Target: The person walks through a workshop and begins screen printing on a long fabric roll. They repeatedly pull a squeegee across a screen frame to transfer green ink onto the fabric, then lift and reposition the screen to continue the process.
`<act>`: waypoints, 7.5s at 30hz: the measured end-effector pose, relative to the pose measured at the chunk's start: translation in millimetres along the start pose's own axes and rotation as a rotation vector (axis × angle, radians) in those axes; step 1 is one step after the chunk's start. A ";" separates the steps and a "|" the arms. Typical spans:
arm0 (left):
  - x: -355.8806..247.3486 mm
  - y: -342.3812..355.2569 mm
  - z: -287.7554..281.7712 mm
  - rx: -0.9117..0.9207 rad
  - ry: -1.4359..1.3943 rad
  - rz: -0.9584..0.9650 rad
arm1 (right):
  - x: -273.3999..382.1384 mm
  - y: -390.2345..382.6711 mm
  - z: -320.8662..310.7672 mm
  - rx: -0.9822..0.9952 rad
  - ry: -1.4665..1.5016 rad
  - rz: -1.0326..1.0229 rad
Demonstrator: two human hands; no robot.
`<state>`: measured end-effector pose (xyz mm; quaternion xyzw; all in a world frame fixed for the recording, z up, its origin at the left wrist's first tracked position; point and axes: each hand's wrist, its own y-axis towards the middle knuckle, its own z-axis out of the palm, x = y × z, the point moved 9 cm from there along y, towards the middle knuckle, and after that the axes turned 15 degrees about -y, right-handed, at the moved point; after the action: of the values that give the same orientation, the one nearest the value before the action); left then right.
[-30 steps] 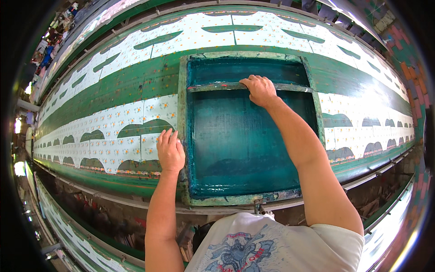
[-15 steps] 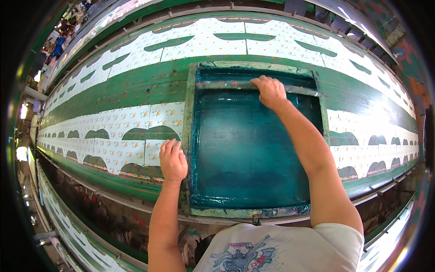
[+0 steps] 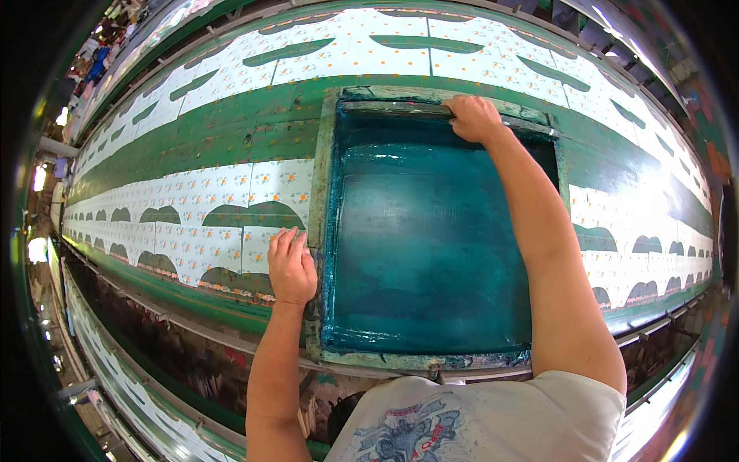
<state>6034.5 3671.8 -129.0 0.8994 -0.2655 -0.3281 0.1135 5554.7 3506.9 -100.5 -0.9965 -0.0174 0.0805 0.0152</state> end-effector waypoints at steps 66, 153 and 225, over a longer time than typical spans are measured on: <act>43.3 -38.8 3.7 -0.111 0.292 -0.680 | -114.0 -529.5 93.7 -0.496 1.079 0.429; -701.5 -41.4 527.0 -0.229 -0.942 -0.838 | -937.8 -925.4 225.7 -0.373 1.564 0.697; -748.7 -4.1 521.7 -0.027 0.228 -0.219 | -739.7 -585.1 137.5 -0.163 0.044 0.044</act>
<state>5214.9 4073.0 -129.8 0.9527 -0.1471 -0.2380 0.1185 4784.1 4067.7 -98.6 -0.9961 -0.0017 0.0573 -0.0674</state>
